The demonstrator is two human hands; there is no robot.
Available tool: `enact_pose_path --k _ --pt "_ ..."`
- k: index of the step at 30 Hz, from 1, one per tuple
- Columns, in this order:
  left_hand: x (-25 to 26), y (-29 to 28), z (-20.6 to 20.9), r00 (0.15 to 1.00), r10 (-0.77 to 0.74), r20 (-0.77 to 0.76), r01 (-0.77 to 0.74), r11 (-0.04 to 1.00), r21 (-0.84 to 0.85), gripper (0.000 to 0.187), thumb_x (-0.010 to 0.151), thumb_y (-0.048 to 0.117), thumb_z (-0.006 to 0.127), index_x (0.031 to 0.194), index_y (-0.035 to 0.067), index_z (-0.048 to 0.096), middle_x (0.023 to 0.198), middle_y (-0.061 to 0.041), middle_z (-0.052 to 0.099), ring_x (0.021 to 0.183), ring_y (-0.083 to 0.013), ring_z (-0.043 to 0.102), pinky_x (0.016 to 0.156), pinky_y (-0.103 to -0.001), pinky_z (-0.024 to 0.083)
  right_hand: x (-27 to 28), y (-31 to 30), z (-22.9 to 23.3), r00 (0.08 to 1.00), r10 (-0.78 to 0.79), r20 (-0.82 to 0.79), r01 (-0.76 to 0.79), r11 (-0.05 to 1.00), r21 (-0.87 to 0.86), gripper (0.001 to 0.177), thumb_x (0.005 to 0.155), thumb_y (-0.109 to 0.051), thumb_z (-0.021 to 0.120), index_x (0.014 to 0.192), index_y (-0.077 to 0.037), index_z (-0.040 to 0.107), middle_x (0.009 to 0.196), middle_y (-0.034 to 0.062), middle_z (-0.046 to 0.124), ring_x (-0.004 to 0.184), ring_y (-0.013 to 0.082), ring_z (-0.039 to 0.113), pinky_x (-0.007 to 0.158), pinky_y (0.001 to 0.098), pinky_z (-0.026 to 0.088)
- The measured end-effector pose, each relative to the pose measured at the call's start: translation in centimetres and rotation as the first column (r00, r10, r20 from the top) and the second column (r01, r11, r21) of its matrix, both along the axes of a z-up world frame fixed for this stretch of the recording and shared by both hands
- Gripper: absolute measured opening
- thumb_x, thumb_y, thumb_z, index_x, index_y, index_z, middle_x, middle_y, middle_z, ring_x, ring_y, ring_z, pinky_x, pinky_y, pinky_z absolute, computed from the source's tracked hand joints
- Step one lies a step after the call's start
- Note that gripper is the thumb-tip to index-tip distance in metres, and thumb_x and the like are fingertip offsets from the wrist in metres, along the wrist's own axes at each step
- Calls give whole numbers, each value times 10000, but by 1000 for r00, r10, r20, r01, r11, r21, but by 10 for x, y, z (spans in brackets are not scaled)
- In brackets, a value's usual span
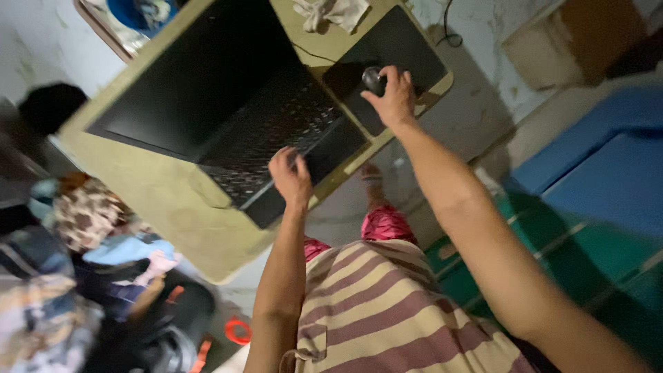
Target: The person organizes multiple smartphones, a laptop, and a power adapter on a table, connecting a cable and placing small items into a bowl.
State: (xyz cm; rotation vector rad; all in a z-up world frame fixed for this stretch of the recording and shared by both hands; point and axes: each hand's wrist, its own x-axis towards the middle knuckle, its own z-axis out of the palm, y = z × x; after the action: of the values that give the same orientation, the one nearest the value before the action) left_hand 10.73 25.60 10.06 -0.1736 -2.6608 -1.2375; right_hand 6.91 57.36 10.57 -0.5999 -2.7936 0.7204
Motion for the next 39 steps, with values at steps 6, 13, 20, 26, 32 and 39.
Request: enact_pose_path --k 6,13,20,26,32,39 --pt "21 105 3 993 22 119 -21 1000 -11 214 921 132 717 1125 71 688 1239 -158 655 1190 -357 592 1040 -438 480 -9 65 -42 995 -5 -97 -3 997 -80 623 736 -291 968 1169 -106 559 1168 186 632 1157 414 532 1000 526 454" --pt "33 123 10 988 97 117 -94 995 -27 271 913 136 711 1172 70 669 1217 -146 639 1176 -358 599 1017 -437 488 -39 72 -28 812 211 -544 -243 970 12 605 870 -188 961 1303 -79 553 1334 172 553 1272 392 513 1104 529 405" --pt "30 141 -9 980 63 187 -37 989 -142 187 882 177 735 1060 123 711 1083 -106 655 1054 -337 612 912 -425 516 -5 48 -56 956 211 -205 -235 967 -96 525 804 -214 926 1225 -90 638 1273 133 575 1223 388 525 1061 497 440" --pt "32 153 -3 987 60 149 -38 989 -145 173 910 194 717 1070 127 707 1093 -111 651 1054 -334 609 916 -428 512 -13 54 -55 998 43 -56 -48 994 -95 620 791 -318 940 1243 -88 584 1276 160 555 1202 421 507 1039 510 436" --pt "39 121 14 983 119 139 -108 990 -91 210 915 207 710 1094 98 691 1096 -126 647 1078 -332 607 919 -429 513 -8 51 -34 1000 -20 16 22 995 -94 906 743 -430 920 1421 -76 433 1408 212 474 1297 425 468 1071 520 409" --pt "39 17 39 971 241 14 -240 970 -37 263 929 207 705 1157 83 666 1095 -149 646 1057 -360 630 914 -438 523 1 -24 10 989 17 -149 -20 1000 -22 992 949 -410 809 1632 -24 204 1606 270 311 1482 458 316 1201 551 299"
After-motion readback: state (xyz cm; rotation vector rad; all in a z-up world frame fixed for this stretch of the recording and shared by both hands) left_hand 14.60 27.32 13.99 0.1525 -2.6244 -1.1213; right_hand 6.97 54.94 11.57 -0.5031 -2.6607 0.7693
